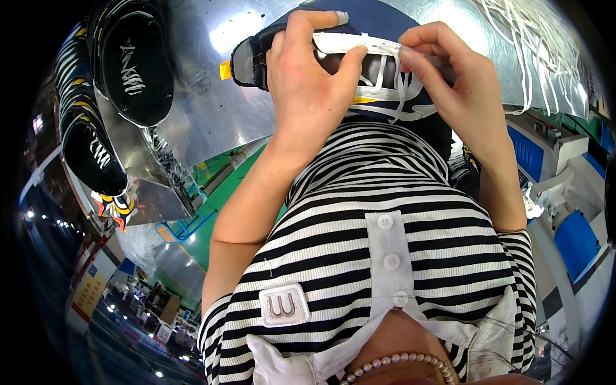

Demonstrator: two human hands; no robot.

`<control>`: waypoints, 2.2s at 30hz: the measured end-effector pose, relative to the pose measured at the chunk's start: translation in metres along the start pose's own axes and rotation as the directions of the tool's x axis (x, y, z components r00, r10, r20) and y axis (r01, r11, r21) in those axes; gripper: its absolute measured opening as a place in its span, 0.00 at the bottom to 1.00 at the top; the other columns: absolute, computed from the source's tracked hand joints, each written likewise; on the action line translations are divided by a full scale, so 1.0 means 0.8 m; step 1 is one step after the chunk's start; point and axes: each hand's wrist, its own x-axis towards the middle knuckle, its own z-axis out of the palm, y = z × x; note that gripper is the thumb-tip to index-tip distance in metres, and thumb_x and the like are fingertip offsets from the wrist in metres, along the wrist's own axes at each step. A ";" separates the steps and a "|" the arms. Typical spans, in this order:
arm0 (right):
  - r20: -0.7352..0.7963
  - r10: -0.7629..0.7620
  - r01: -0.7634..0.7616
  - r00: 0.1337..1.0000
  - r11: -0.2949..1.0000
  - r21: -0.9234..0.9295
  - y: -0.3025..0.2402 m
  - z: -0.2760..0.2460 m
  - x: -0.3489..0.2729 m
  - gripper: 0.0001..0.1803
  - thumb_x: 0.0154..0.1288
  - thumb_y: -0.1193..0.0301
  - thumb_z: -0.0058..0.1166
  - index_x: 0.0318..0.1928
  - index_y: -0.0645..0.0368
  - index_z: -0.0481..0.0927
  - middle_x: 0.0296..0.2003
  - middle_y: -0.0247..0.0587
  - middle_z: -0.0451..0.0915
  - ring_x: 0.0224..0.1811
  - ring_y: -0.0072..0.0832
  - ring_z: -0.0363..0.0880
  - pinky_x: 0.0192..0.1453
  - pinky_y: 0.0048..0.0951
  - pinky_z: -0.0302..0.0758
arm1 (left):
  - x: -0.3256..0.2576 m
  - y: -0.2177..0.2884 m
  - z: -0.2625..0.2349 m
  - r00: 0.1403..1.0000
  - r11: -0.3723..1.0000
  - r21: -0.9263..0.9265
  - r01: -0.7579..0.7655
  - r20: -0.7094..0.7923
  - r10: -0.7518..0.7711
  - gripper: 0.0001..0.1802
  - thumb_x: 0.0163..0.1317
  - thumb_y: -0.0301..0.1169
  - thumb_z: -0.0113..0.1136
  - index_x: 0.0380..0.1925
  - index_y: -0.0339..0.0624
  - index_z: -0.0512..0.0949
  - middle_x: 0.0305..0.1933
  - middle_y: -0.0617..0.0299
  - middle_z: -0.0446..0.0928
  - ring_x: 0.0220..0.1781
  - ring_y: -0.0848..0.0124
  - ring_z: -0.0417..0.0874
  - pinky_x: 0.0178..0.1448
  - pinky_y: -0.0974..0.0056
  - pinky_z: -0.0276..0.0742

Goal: The person laces a blue and white sneaker by threading white shoelaces through the eyelets. They pull the laces tight and arrange them neatly before moving the shoe aside and picking up another one to repeat the process.

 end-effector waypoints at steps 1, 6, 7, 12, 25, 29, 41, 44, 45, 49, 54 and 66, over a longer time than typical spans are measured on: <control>0.002 0.011 -0.011 1.000 1.000 -0.009 0.000 0.001 0.000 0.07 0.71 0.76 0.55 0.46 0.64 0.78 0.34 0.34 0.83 0.38 0.16 0.81 0.43 0.18 0.77 | 0.001 0.001 -0.001 0.999 0.998 0.035 -0.046 0.013 0.046 0.21 0.55 0.25 0.69 0.47 0.37 0.73 0.36 0.57 0.82 0.39 0.70 0.81 0.46 0.67 0.76; 0.004 -0.027 0.027 1.000 0.995 -0.092 0.006 0.008 0.010 0.09 0.69 0.74 0.57 0.46 0.64 0.76 0.32 0.40 0.85 0.33 0.23 0.84 0.39 0.23 0.78 | 0.002 0.002 0.001 0.998 0.997 0.043 -0.058 0.033 0.056 0.21 0.58 0.21 0.67 0.50 0.34 0.71 0.37 0.56 0.84 0.39 0.76 0.84 0.44 0.71 0.79; 0.014 -0.039 0.041 0.999 0.980 -0.193 0.004 0.009 0.013 0.10 0.68 0.74 0.57 0.47 0.63 0.76 0.32 0.42 0.85 0.32 0.27 0.84 0.38 0.25 0.78 | 0.002 0.002 0.001 0.999 1.000 0.017 -0.022 0.043 0.022 0.21 0.58 0.21 0.67 0.50 0.34 0.71 0.37 0.56 0.84 0.39 0.76 0.84 0.44 0.72 0.79; 0.013 -0.122 0.102 0.992 0.762 -0.639 -0.006 0.043 0.038 0.13 0.66 0.72 0.57 0.49 0.59 0.71 0.28 0.46 0.83 0.29 0.43 0.83 0.32 0.36 0.76 | -0.002 -0.004 0.009 0.981 0.984 0.060 -0.167 0.108 0.160 0.22 0.60 0.18 0.62 0.54 0.33 0.69 0.41 0.56 0.84 0.41 0.76 0.84 0.45 0.72 0.78; -0.282 0.019 -0.102 0.959 0.954 -0.283 0.033 -0.008 0.002 0.10 0.63 0.63 0.62 0.40 0.53 0.81 0.22 0.36 0.80 0.23 0.28 0.79 0.29 0.27 0.73 | 0.044 0.010 -0.003 0.967 0.848 -0.467 0.250 0.170 -0.191 0.20 0.61 0.19 0.58 0.55 0.35 0.71 0.38 0.56 0.79 0.42 0.75 0.81 0.46 0.71 0.76; -0.367 0.037 -0.076 0.930 0.993 -0.093 0.052 -0.008 0.003 0.13 0.62 0.59 0.65 0.37 0.54 0.82 0.18 0.35 0.79 0.18 0.23 0.76 0.24 0.24 0.69 | 0.040 0.025 -0.024 0.967 0.959 -0.205 0.197 0.203 -0.155 0.26 0.64 0.26 0.61 0.61 0.33 0.65 0.44 0.50 0.78 0.46 0.68 0.80 0.52 0.65 0.76; 0.346 -0.097 0.167 0.933 0.970 -0.178 0.011 0.000 -0.057 0.06 0.55 0.73 0.62 0.32 0.54 0.77 0.24 0.38 0.80 0.27 0.38 0.81 0.31 0.33 0.75 | 0.033 0.031 0.001 0.948 0.930 0.207 -0.304 0.159 0.274 0.13 0.53 0.25 0.70 0.37 0.35 0.78 0.36 0.54 0.78 0.37 0.58 0.80 0.42 0.60 0.74; 0.007 -0.119 0.116 0.993 0.979 0.168 0.011 -0.012 -0.070 0.08 0.56 0.72 0.66 0.38 0.56 0.84 0.26 0.32 0.83 0.25 0.20 0.77 0.30 0.22 0.72 | 0.034 0.026 -0.002 0.939 0.922 0.187 -0.339 0.135 0.317 0.12 0.53 0.23 0.70 0.35 0.34 0.77 0.33 0.54 0.77 0.32 0.62 0.77 0.39 0.63 0.73; -0.188 0.013 0.019 0.982 0.985 0.170 0.009 -0.025 -0.064 0.09 0.61 0.71 0.63 0.41 0.61 0.84 0.29 0.30 0.85 0.30 0.14 0.78 0.31 0.20 0.72 | 0.034 0.029 -0.004 0.932 0.915 0.186 -0.357 0.128 0.338 0.12 0.53 0.23 0.70 0.35 0.34 0.77 0.33 0.55 0.77 0.32 0.62 0.77 0.38 0.63 0.73; -0.198 0.095 -0.054 0.976 0.978 0.203 0.028 -0.028 -0.016 0.12 0.68 0.66 0.60 0.42 0.65 0.84 0.24 0.30 0.80 0.25 0.14 0.68 0.29 0.21 0.68 | 0.030 0.054 -0.009 0.901 0.898 0.109 -0.426 0.148 0.409 0.10 0.53 0.19 0.67 0.35 0.36 0.77 0.32 0.54 0.75 0.31 0.58 0.77 0.34 0.59 0.73; 0.016 0.160 -0.156 0.987 0.927 0.341 0.022 -0.006 -0.014 0.15 0.65 0.62 0.64 0.38 0.63 0.86 0.25 0.32 0.80 0.27 0.15 0.72 0.34 0.22 0.72 | 0.036 0.071 -0.022 0.904 0.897 0.122 -0.425 0.103 0.414 0.12 0.54 0.20 0.66 0.40 0.36 0.78 0.34 0.54 0.75 0.34 0.58 0.78 0.38 0.59 0.74; -0.316 -0.125 0.179 0.941 0.972 0.151 0.038 -0.001 0.031 0.12 0.60 0.69 0.67 0.42 0.61 0.83 0.26 0.32 0.80 0.27 0.16 0.74 0.32 0.20 0.71 | 0.063 0.041 -0.016 0.895 0.820 0.465 -0.334 0.429 0.122 0.18 0.61 0.32 0.63 0.50 0.39 0.80 0.40 0.53 0.81 0.40 0.55 0.83 0.45 0.60 0.78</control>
